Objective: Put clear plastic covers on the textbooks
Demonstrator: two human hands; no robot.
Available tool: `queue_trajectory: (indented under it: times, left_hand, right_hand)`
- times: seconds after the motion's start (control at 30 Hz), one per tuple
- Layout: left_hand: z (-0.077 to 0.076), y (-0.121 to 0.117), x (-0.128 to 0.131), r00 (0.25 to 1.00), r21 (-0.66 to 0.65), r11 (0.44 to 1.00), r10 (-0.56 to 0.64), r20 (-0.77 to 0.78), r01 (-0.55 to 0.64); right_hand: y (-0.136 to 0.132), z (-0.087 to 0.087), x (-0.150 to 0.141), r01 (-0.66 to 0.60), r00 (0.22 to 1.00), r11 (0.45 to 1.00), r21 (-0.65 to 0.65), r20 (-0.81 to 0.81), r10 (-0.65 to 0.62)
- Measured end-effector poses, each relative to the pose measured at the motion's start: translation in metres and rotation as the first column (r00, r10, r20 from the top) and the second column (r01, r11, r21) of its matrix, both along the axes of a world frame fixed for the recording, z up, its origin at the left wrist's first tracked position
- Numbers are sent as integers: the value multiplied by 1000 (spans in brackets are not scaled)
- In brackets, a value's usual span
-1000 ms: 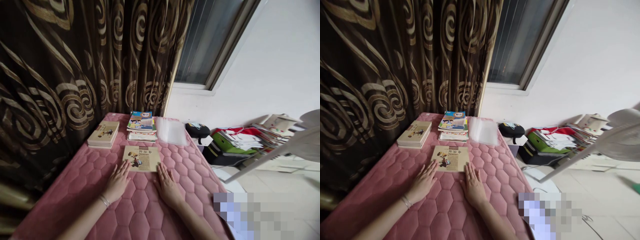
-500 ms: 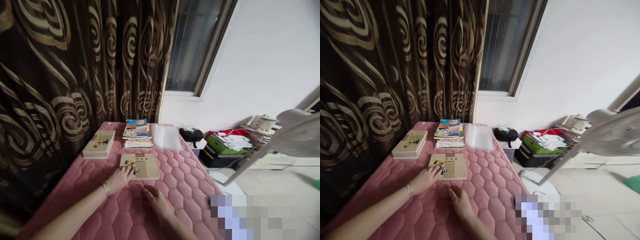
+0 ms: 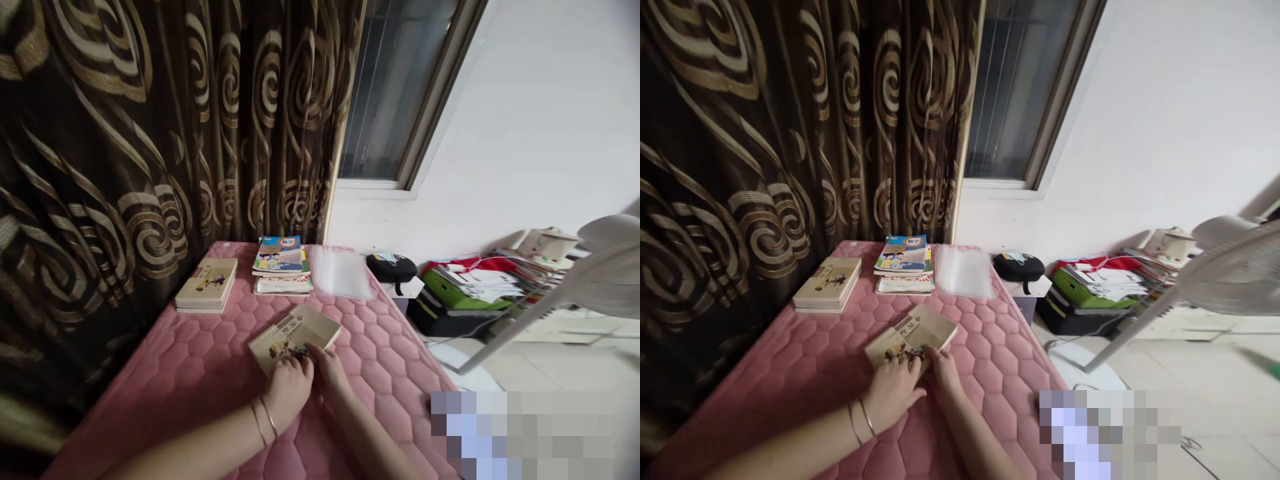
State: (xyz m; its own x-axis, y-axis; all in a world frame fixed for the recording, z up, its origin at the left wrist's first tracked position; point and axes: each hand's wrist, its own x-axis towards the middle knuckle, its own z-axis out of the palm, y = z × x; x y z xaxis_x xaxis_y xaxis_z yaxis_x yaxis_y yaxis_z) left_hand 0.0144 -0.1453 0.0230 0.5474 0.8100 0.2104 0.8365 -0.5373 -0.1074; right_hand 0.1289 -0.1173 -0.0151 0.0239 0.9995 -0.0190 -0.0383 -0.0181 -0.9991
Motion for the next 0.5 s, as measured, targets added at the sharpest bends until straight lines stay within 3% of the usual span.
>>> queue_trajectory:
  times: [0.1,0.13,0.2,0.23,0.3,0.4,0.5]
  left_hand:
    - [9,15,-8,930,-173,985,56,364,9]
    - [10,27,-15,857,-221,975,112,503,2]
    - [9,51,-31,606,-399,917,318,729,0]
    - [7,62,-39,566,-444,896,363,740,6]
    - [3,76,-51,527,-509,858,400,750,73]
    - [2,81,-59,497,-518,832,371,784,197]
    - [2,76,-62,332,-379,879,279,901,290]
  right_hand:
    - [-7,1,25,20,985,990,-142,-168,-44]
    - [-8,4,32,12,976,984,-179,-212,-51]
    - [-10,14,43,-23,964,980,-198,-264,-30]
    - [-9,20,48,-55,959,982,-180,-283,2]
    - [-7,33,55,-140,954,987,-82,-278,112]
    - [1,56,62,-254,955,960,116,-127,268]
    - [11,76,63,-262,965,920,291,93,245]
